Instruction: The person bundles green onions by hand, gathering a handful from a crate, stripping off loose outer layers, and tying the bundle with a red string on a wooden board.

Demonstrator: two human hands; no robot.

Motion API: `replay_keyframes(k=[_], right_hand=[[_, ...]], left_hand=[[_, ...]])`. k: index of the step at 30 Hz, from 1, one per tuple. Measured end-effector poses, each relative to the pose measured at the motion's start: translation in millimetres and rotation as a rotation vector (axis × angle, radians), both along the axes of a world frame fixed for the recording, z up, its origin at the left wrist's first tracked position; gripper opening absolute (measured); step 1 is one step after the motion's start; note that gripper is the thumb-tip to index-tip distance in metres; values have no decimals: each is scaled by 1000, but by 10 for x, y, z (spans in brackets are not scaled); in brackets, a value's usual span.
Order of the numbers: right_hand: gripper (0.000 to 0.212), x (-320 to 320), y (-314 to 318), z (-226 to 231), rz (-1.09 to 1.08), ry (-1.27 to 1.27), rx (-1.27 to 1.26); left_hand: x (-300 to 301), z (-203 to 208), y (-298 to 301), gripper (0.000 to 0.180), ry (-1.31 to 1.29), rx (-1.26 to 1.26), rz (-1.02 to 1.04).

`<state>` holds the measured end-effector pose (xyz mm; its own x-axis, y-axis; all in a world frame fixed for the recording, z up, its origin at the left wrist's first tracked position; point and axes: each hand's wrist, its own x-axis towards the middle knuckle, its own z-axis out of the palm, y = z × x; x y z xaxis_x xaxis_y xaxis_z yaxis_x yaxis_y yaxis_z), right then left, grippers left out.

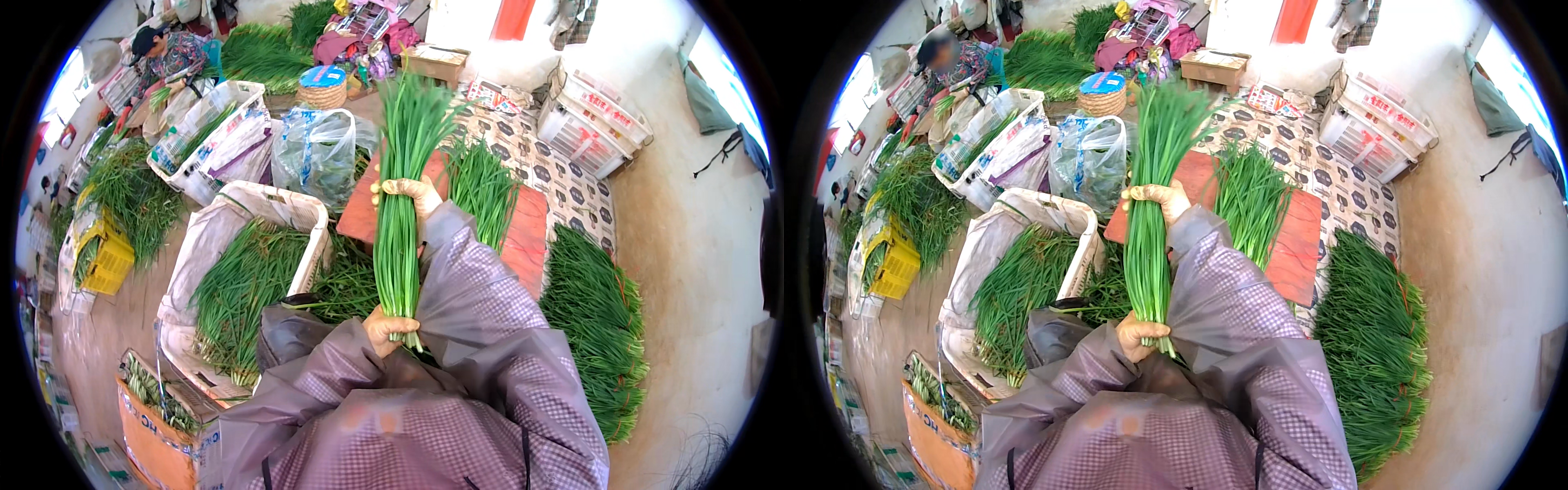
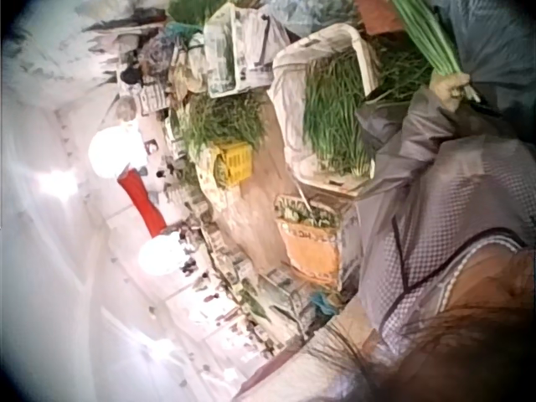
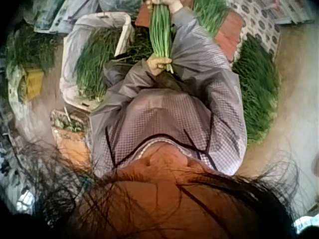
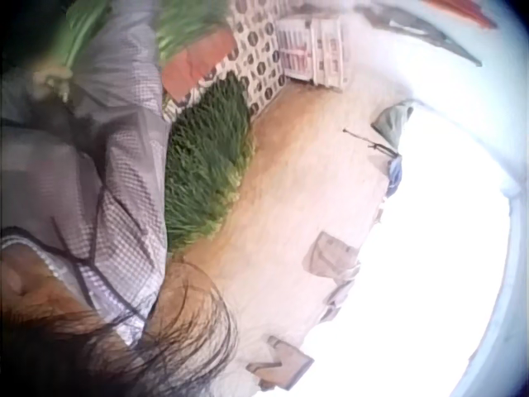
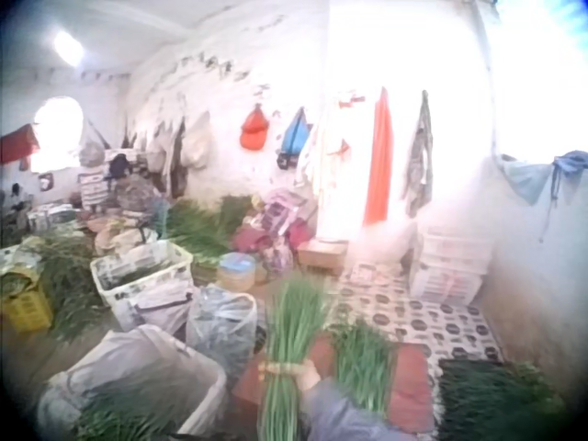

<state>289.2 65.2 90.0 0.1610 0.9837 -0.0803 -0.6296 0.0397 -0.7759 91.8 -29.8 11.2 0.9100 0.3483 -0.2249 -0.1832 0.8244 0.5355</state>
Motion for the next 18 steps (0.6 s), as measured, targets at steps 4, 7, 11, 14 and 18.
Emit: replay_keyframes(k=[4,7,11,14,18], right_hand=[[38,-95,35,322,212,-21,71],[42,-32,235,192,201,-149,-47],[76,248,74,-380,45,-926,-493],[83,368,-216,-1297,-286,-949,-234],[67,46,-446,-1036,-237,-1038,39]], left_hand=[[-89,23,184,69,-124,26,-112],[-81,-104,272,67,-117,-21,-78],[0,-524,354,63,-12,-229,14],[12,-769,389,47,21,-336,1],[27,-902,400,23,144,-282,42]])
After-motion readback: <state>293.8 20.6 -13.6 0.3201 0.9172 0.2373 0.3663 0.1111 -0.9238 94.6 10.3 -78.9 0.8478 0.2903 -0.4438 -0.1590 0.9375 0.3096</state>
